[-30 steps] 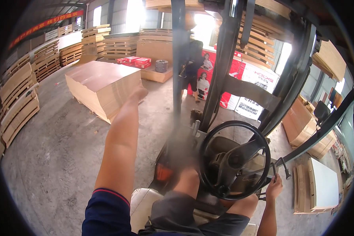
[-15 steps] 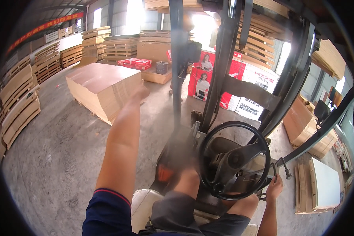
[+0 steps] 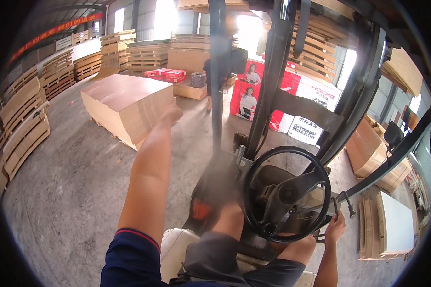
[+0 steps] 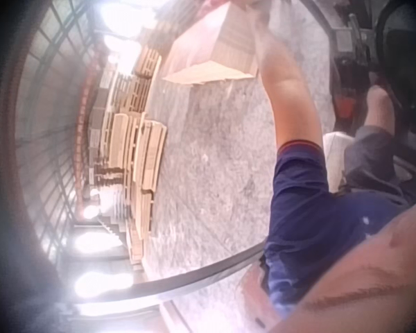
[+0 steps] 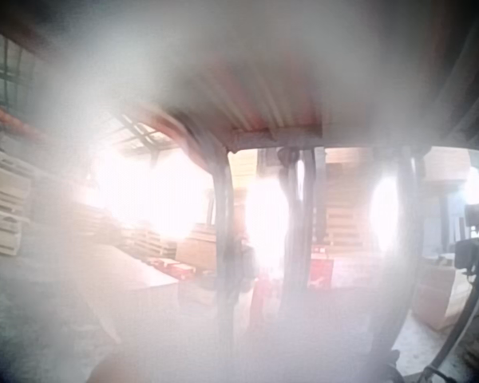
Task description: The person operates a forklift by manipulating the steering wheel and levers to lift and transport stacks of wood through a warehouse.
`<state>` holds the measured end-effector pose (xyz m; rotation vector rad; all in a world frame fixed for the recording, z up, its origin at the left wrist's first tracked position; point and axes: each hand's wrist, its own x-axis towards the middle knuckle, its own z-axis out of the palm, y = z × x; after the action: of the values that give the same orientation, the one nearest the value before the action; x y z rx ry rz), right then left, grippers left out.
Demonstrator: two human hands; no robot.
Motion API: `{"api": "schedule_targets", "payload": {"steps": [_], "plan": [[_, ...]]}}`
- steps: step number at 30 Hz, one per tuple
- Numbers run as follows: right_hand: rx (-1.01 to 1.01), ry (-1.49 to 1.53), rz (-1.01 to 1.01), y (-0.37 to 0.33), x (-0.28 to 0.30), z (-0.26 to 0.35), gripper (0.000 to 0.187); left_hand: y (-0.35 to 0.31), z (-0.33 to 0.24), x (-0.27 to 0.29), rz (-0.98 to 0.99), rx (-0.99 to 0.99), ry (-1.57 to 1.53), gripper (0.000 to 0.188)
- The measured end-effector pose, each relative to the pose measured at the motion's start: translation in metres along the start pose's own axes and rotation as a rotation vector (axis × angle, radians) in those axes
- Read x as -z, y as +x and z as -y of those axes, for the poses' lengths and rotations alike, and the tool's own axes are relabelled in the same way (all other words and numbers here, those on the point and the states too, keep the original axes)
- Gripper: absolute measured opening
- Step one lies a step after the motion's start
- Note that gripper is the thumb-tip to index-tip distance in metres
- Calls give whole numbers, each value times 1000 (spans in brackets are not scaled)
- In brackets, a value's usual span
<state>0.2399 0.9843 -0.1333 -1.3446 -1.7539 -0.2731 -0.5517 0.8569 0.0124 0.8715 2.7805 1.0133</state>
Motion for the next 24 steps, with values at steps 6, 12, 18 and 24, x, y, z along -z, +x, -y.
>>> {"api": "schedule_targets", "payload": {"steps": [6,12,18,24], "plan": [[-3,-11,18,1,-3,2,24,-32,-20,21,43,6,-56,51],[-61,1,68,5,5,8,25,-33,-23,23,97,31,-40,69],[-19,42,60,4,-12,6,25,22,16,8,145,6,301,73],[-27,2,28,4,0,-1,24,-27,-10,1,-38,-184,308,64]]}}
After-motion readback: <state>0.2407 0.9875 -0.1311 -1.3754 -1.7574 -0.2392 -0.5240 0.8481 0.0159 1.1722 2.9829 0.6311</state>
